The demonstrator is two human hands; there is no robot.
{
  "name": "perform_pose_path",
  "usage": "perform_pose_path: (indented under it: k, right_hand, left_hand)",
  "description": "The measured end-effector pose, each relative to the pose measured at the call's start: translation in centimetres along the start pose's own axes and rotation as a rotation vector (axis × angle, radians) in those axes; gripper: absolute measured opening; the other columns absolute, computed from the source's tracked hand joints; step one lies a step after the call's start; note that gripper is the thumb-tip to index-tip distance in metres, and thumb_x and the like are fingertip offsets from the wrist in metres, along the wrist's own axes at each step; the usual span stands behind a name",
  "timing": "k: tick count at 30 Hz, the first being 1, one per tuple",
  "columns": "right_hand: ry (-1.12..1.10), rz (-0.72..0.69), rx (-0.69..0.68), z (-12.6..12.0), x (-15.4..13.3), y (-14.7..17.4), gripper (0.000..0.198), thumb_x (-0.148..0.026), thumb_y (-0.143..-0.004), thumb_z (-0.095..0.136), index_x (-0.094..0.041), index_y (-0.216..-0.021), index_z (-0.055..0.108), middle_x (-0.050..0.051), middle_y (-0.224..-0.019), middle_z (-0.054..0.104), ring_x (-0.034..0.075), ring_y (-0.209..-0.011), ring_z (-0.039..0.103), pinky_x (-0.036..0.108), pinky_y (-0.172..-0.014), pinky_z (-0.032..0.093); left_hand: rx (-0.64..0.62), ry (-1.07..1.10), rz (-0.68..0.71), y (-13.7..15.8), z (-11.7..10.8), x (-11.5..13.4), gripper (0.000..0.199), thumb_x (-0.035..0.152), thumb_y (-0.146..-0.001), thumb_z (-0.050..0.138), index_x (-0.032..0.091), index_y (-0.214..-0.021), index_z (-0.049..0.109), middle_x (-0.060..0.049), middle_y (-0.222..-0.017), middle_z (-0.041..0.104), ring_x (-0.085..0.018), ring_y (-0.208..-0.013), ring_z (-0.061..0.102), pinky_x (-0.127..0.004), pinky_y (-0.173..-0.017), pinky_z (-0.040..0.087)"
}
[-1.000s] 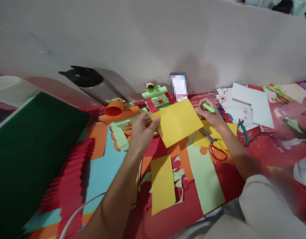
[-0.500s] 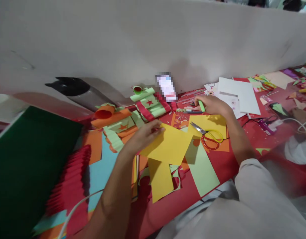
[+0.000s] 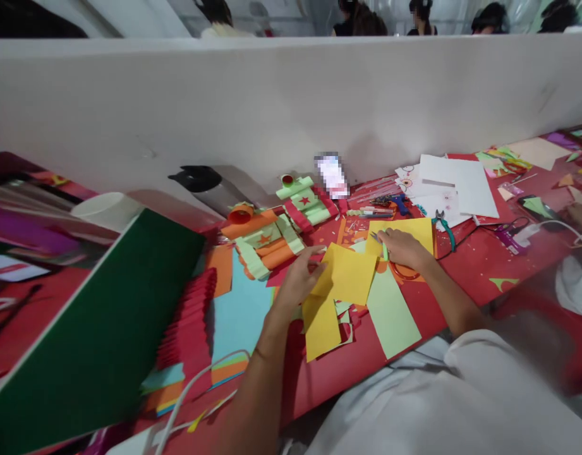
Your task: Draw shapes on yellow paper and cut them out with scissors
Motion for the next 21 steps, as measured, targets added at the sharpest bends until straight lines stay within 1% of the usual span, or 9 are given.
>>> perform_pose_path:
  k: [3,5,7,10,13,15,17,19,21]
  right_hand:
    - [-0.001,0.035,0.017,0.6,0.5,-0.2,0.021,-0.021,-0.101,0.057,-0.018,-0.122,0.056,0.016,-0.113,0.070,0.029,-0.100,0.068,0.033,-0.074,0.040]
    - [-0.025,0.058,0.013,0.5,1.0,-0.3,0.020,-0.025,-0.103,0.057,-0.018,-0.121,0.055,0.015,-0.112,0.070,0.028,-0.095,0.068,0.034,-0.073,0.040]
    - [-0.015,0.073,0.010,0.2,1.5,-0.1,0.019,-0.028,-0.104,0.056,-0.018,-0.120,0.055,0.015,-0.111,0.070,0.028,-0.094,0.068,0.034,-0.073,0.040]
    - [0.061,0.109,-0.008,-0.4,2.1,0.4,0.019,-0.022,-0.103,0.053,-0.019,-0.121,0.057,0.016,-0.113,0.068,0.029,-0.095,0.067,0.034,-0.073,0.040]
    - [0.134,0.128,0.019,-1.2,2.3,0.6,0.028,-0.011,-0.100,0.049,-0.018,-0.125,0.059,0.019,-0.120,0.066,0.032,-0.102,0.065,0.036,-0.075,0.042]
    - [0.137,0.059,0.058,-1.5,1.4,0.2,0.034,-0.007,-0.097,0.047,-0.018,-0.127,0.060,0.019,-0.124,0.065,0.033,-0.109,0.063,0.037,-0.079,0.044]
    - [0.110,-0.079,0.057,-1.1,-0.2,-0.3,0.038,-0.004,-0.096,0.047,-0.019,-0.127,0.062,0.018,-0.125,0.065,0.033,-0.115,0.060,0.038,-0.086,0.045]
    - [0.075,-0.213,0.018,-0.2,-1.5,-0.7,0.039,-0.002,-0.095,0.047,-0.019,-0.126,0.064,0.017,-0.126,0.066,0.032,-0.118,0.059,0.039,-0.094,0.045]
    - [0.045,-0.276,-0.012,0.3,-2.0,-0.9,0.040,0.000,-0.095,0.046,-0.020,-0.123,0.067,0.016,-0.128,0.067,0.032,-0.120,0.059,0.040,-0.097,0.044]
  left_hand:
    - [-0.047,-0.056,0.077,0.6,1.2,0.7,0.036,0.028,-0.099,0.053,0.022,-0.133,0.064,-0.014,-0.126,0.077,-0.026,-0.099,0.076,-0.043,-0.091,0.061]
    - [-0.079,-0.112,0.126,1.1,2.2,1.4,0.034,0.024,-0.101,0.051,0.022,-0.131,0.067,-0.014,-0.128,0.077,-0.030,-0.111,0.074,-0.047,-0.098,0.060]
    - [-0.098,-0.129,0.157,1.4,3.2,1.9,0.031,0.020,-0.102,0.050,0.023,-0.124,0.071,-0.012,-0.128,0.077,-0.030,-0.119,0.072,-0.047,-0.104,0.058]
    - [-0.148,-0.252,0.298,2.0,4.8,3.5,0.037,0.014,-0.103,0.045,0.023,-0.129,0.069,-0.013,-0.136,0.074,-0.029,-0.127,0.069,-0.046,-0.107,0.057]
    - [-0.135,-0.347,0.344,2.2,5.1,4.2,0.035,0.015,-0.103,0.049,0.022,-0.132,0.068,-0.015,-0.149,0.066,-0.031,-0.135,0.065,-0.048,-0.111,0.056]
    - [-0.110,-0.388,0.340,2.2,4.7,4.3,0.036,0.013,-0.101,0.052,0.022,-0.132,0.068,-0.017,-0.157,0.059,-0.033,-0.141,0.061,-0.051,-0.114,0.054]
    - [-0.097,-0.407,0.335,2.4,4.2,4.3,0.042,0.006,-0.098,0.052,0.023,-0.134,0.067,-0.017,-0.163,0.053,-0.034,-0.147,0.056,-0.053,-0.117,0.052]
    - [-0.104,-0.400,0.329,2.7,3.9,4.2,0.048,0.002,-0.096,0.049,0.023,-0.136,0.065,-0.016,-0.164,0.052,-0.033,-0.149,0.053,-0.054,-0.119,0.050]
    - [-0.112,-0.341,0.305,2.8,3.6,4.0,0.045,0.005,-0.099,0.049,0.025,-0.135,0.065,-0.014,-0.160,0.056,-0.032,-0.147,0.055,-0.054,-0.120,0.049]
Point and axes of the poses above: each hand's wrist, its own y-axis away from the middle knuckle, its own z-axis out of the palm, x = y × z, the point moved 10 cm from there along -y, towards the middle knuckle
